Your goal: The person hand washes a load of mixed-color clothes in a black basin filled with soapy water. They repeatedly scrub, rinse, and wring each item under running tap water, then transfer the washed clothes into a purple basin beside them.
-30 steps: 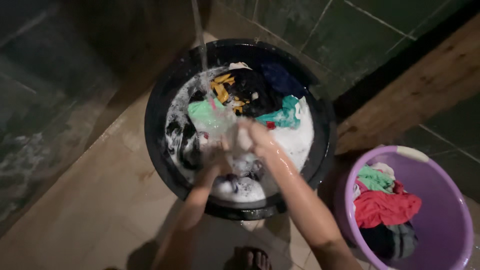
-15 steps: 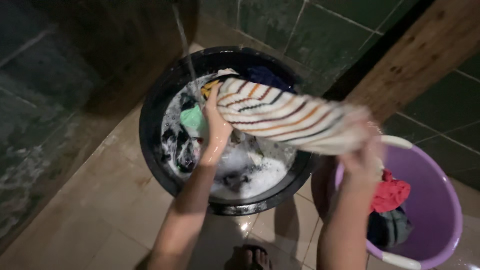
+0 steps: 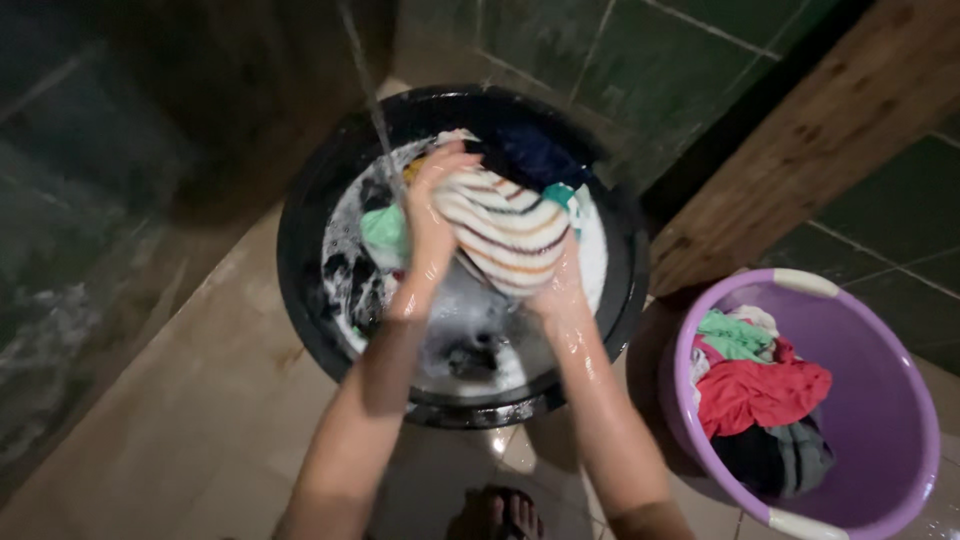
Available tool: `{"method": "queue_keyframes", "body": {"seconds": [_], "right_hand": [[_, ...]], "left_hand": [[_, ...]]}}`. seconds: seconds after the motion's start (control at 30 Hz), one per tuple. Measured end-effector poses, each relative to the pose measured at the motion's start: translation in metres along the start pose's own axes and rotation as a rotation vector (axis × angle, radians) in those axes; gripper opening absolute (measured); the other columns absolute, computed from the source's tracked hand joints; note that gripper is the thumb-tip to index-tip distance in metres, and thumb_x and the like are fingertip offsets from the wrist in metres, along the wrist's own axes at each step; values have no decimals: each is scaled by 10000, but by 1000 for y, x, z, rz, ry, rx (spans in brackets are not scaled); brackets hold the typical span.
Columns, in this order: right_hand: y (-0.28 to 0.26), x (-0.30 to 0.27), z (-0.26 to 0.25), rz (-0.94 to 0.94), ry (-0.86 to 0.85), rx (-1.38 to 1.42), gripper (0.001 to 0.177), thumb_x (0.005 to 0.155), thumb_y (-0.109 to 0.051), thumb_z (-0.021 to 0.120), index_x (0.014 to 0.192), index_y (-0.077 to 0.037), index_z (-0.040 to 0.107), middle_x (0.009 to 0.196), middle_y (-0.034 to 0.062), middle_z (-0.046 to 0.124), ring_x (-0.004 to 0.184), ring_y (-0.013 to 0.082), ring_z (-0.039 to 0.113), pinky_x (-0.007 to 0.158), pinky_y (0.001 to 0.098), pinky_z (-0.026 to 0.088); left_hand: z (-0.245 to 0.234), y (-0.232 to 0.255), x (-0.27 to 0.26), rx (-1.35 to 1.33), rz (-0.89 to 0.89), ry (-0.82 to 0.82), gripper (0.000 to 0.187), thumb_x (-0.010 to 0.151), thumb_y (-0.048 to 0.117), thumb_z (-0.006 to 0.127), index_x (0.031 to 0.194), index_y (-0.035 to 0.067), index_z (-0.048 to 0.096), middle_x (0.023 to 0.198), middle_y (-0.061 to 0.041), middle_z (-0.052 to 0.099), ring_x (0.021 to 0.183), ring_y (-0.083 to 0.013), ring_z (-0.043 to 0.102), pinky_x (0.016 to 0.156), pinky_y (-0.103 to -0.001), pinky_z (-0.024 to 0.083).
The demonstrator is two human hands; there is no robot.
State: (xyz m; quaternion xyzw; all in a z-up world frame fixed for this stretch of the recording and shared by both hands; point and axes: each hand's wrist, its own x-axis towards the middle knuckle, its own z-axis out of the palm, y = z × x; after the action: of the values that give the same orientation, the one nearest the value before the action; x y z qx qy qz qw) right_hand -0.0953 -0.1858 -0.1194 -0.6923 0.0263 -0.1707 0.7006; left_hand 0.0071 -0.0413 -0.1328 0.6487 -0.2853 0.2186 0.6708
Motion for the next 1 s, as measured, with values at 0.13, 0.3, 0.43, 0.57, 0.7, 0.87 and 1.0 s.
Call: {"method": "queue_keyframes", "body": {"seconds": [0.13,0.3,0.43,0.57,0.7,0.87,1.0], "right_hand": [[-26,30,7,562,63,977,346,945,-333,610,1077,-19,672,1060,151,731,924,271,732,902,386,603],[-38,38,-7,731,-118,544,311,799,-276,653,984,-33,710,954,138,757,818,259,758,812,398,635],[-44,34,-18,310,-510,-163,259,830,-234,703,846,24,728,767,83,700,642,135,634,595,304,514],[-36,15,-24,171,-635,-485,254,812,-231,699,755,14,738,638,55,667,531,129,561,495,296,469],[-29,7,-63,262,-152,177,310,958,-316,591,977,-23,690,904,79,701,796,190,651,738,346,558],[-77,-40,-153,80,612,398,285,1071,-384,581,1213,-138,610,1180,74,673,1157,232,687,1026,413,623],[-138,-107,-237,-238,397,-112,388,1120,-453,555,1202,-111,718,1186,79,703,1052,168,682,1059,347,540]], "left_hand": [[16,-52,-12,-937,-1053,140,393,1021,361,425,1045,63,680,1070,-149,720,984,-314,680,925,-449,561],[16,-73,-13,-1075,-1355,-430,356,983,388,472,1004,94,672,1013,-119,706,910,-272,667,840,-437,558],[10,-98,-15,-633,-1092,-1056,280,958,344,545,1023,94,654,1010,-109,667,898,-248,626,793,-425,528],[16,-97,-18,-373,-1017,-1125,234,934,301,617,1043,94,635,1006,-99,629,886,-224,584,746,-412,497],[21,-46,6,-481,-1088,-1053,439,905,381,621,1253,126,543,1208,-99,600,1079,-213,576,874,-400,511],[14,-55,-28,-386,-692,-1250,1101,830,449,761,1628,147,65,1622,-165,229,1470,-302,271,1173,-449,309],[17,-126,-160,418,-331,-1507,769,902,469,691,1487,128,326,1531,-213,371,1421,-399,372,1128,-537,338]]}}
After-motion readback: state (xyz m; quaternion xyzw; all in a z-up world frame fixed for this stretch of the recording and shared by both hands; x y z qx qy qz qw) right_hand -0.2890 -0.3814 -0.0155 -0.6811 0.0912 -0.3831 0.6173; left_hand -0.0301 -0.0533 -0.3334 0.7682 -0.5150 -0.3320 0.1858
